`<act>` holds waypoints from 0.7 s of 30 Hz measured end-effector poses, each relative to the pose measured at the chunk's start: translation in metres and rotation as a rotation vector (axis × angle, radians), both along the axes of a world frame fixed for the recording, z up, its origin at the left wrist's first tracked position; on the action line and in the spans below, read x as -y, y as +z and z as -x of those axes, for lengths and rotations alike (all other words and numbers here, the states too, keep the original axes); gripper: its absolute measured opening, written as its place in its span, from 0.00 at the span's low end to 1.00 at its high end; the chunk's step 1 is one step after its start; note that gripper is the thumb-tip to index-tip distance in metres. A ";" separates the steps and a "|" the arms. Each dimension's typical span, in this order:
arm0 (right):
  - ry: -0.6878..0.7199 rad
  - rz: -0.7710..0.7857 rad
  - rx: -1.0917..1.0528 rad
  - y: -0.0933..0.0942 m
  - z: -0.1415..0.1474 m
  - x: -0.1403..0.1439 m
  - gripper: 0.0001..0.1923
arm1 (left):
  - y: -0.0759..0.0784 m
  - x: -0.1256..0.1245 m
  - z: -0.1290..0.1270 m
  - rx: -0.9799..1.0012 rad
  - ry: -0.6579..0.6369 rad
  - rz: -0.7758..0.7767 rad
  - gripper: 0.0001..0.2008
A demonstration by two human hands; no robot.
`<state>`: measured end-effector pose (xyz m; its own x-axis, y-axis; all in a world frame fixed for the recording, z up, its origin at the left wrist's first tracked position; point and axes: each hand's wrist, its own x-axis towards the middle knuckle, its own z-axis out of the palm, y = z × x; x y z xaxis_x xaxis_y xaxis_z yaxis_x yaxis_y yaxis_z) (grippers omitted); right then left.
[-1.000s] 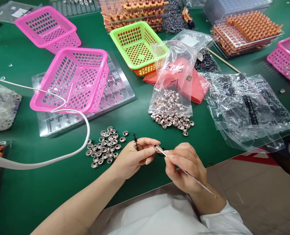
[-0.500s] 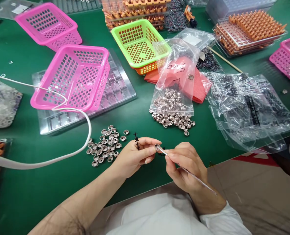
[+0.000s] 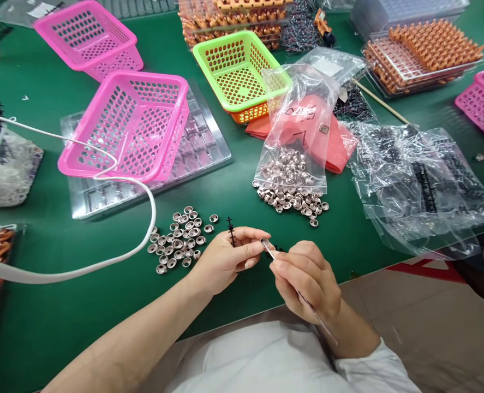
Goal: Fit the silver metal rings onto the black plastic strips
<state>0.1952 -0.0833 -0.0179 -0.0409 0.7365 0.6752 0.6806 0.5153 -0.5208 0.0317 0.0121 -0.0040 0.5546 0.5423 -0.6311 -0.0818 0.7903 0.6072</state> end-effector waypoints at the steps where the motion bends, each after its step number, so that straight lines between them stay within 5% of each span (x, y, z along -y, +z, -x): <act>1: -0.001 0.004 0.006 0.000 0.000 0.000 0.20 | 0.001 0.000 0.000 -0.004 0.000 -0.003 0.14; 9: -0.136 -0.032 -0.209 0.010 -0.001 0.000 0.17 | 0.002 -0.001 0.001 0.085 -0.031 0.014 0.14; 21: -0.175 0.047 -0.410 -0.005 -0.005 0.005 0.13 | -0.004 -0.002 0.005 0.168 -0.118 0.047 0.12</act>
